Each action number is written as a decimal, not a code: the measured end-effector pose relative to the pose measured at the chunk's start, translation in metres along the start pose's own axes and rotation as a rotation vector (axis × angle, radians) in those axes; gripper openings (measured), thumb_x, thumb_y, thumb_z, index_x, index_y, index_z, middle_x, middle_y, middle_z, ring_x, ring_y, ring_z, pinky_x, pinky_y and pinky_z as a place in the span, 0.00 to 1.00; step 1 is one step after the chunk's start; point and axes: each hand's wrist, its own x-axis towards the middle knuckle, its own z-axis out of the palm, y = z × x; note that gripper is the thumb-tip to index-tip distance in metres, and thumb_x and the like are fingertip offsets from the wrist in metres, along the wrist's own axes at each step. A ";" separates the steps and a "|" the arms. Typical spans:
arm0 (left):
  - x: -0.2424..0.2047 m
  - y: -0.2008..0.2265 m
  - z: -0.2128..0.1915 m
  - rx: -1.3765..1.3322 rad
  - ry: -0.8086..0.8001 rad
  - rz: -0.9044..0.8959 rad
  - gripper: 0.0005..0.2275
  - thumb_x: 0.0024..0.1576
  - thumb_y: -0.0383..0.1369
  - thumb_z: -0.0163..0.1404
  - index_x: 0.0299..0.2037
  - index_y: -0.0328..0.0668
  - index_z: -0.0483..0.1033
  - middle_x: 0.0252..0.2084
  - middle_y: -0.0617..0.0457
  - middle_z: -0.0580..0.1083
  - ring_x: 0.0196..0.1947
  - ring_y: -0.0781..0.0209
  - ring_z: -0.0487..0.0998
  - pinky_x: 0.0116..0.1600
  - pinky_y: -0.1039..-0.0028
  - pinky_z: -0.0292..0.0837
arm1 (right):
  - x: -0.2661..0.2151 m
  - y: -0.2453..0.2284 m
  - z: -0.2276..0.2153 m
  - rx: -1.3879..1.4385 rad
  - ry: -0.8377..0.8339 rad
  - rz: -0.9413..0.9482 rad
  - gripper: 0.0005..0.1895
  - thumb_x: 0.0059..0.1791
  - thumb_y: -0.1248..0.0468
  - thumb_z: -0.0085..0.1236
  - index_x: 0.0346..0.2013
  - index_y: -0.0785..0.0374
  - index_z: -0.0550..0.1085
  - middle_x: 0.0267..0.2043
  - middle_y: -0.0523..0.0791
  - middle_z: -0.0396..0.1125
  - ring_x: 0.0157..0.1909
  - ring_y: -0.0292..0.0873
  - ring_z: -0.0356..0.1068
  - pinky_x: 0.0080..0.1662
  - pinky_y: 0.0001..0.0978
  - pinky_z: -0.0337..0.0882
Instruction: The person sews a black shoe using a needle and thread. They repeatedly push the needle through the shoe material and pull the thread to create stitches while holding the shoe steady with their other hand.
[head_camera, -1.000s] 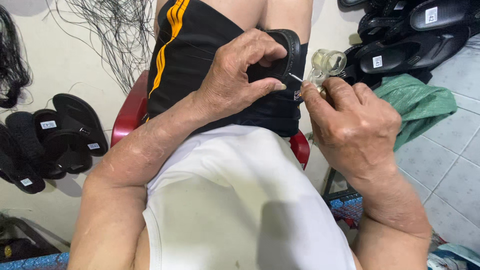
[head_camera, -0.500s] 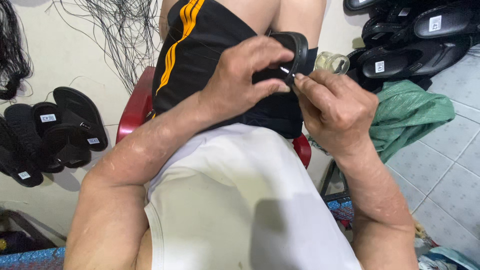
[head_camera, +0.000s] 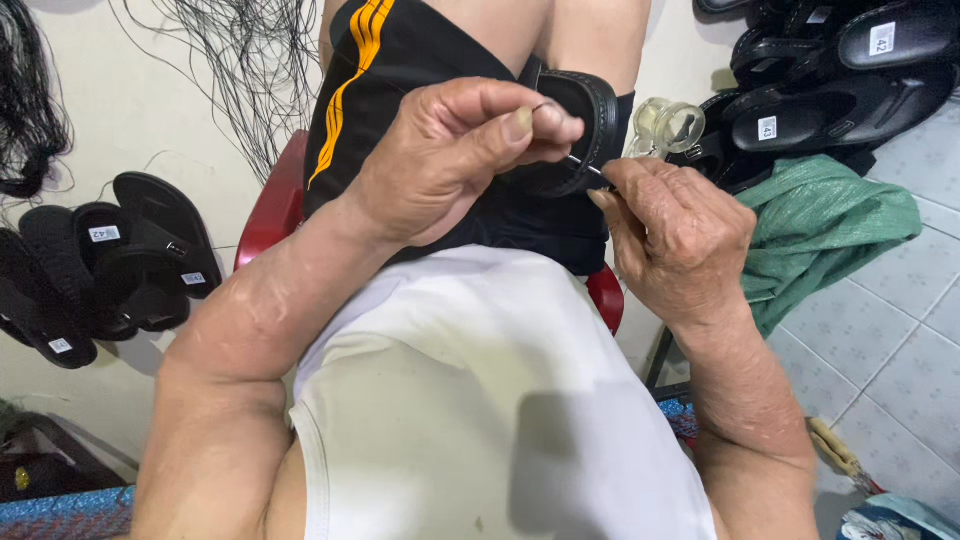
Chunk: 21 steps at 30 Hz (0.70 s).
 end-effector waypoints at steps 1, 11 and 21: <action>0.003 -0.009 -0.004 -0.223 0.041 -0.032 0.07 0.64 0.27 0.54 0.50 0.36 0.78 0.46 0.47 0.79 0.50 0.54 0.82 0.61 0.61 0.82 | 0.000 0.001 0.001 0.023 -0.001 0.008 0.04 0.57 0.69 0.59 0.42 0.69 0.77 0.38 0.52 0.75 0.36 0.52 0.75 0.40 0.38 0.71; 0.003 -0.016 0.002 0.645 0.060 0.020 0.03 0.57 0.22 0.59 0.35 0.35 0.77 0.23 0.54 0.75 0.20 0.73 0.74 0.27 0.86 0.71 | -0.003 0.000 0.006 0.087 0.025 0.048 0.06 0.58 0.69 0.56 0.40 0.71 0.77 0.33 0.52 0.72 0.35 0.52 0.74 0.40 0.37 0.72; 0.015 -0.006 0.009 0.300 0.147 -0.225 0.04 0.54 0.22 0.59 0.36 0.31 0.76 0.23 0.46 0.76 0.23 0.63 0.81 0.32 0.77 0.87 | -0.067 -0.009 -0.034 -0.049 -0.115 0.218 0.05 0.56 0.67 0.58 0.40 0.67 0.78 0.28 0.46 0.67 0.24 0.44 0.61 0.30 0.34 0.60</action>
